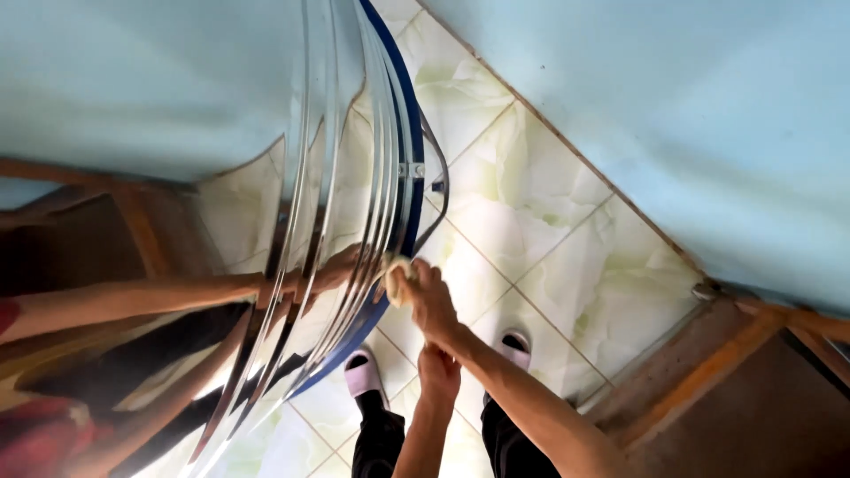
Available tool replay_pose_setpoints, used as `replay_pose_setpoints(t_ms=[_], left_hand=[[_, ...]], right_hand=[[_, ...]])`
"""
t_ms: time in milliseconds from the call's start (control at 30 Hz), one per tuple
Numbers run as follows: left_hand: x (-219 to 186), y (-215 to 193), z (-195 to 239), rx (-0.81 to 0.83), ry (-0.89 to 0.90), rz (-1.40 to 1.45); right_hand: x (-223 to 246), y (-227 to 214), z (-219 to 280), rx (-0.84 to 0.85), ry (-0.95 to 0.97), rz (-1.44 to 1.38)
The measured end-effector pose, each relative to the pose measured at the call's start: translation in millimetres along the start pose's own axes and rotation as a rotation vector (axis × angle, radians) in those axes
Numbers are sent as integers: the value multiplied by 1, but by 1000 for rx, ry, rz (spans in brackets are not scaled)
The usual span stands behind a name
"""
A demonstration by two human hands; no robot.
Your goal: Cleaning and wiping down various water filtration and storage tanks using a cloth.
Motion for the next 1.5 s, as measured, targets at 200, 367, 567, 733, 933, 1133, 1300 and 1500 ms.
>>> replay_pose_setpoints(t_ms=[200,367,567,733,933,1133,1300,1500], left_hand=[[-61,116,80,-441,-225,-231],[-111,133,22,-127,-179,-453],[-152,71,49,-277,-284,-355],[-167,-25,120,-354,-393,-365],[-203,-2,178,-342,-425,-431],[-196,83,121,-136,-385,-562],[-201,62,88,-90,-366,-554],[-248,-15,139,-144,-353,-596]], right_hand=[[-3,39,21,61,64,-219],[-45,40,-18,-171,267,-282],[50,56,18,-209,264,-116],[104,120,81,-61,278,-162],[123,147,107,95,397,-424],[10,135,53,-269,439,-366],[40,126,37,-305,360,-298],[142,155,75,-419,341,-152]])
Point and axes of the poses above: each hand's wrist, its own z-axis away from the middle knuckle, its own y-axis out of the palm, x = y × z, the point moved 5 cm from there along -z, towards the middle knuckle, and after that the axes turned 12 degrees about x, right-handed, at the moved point
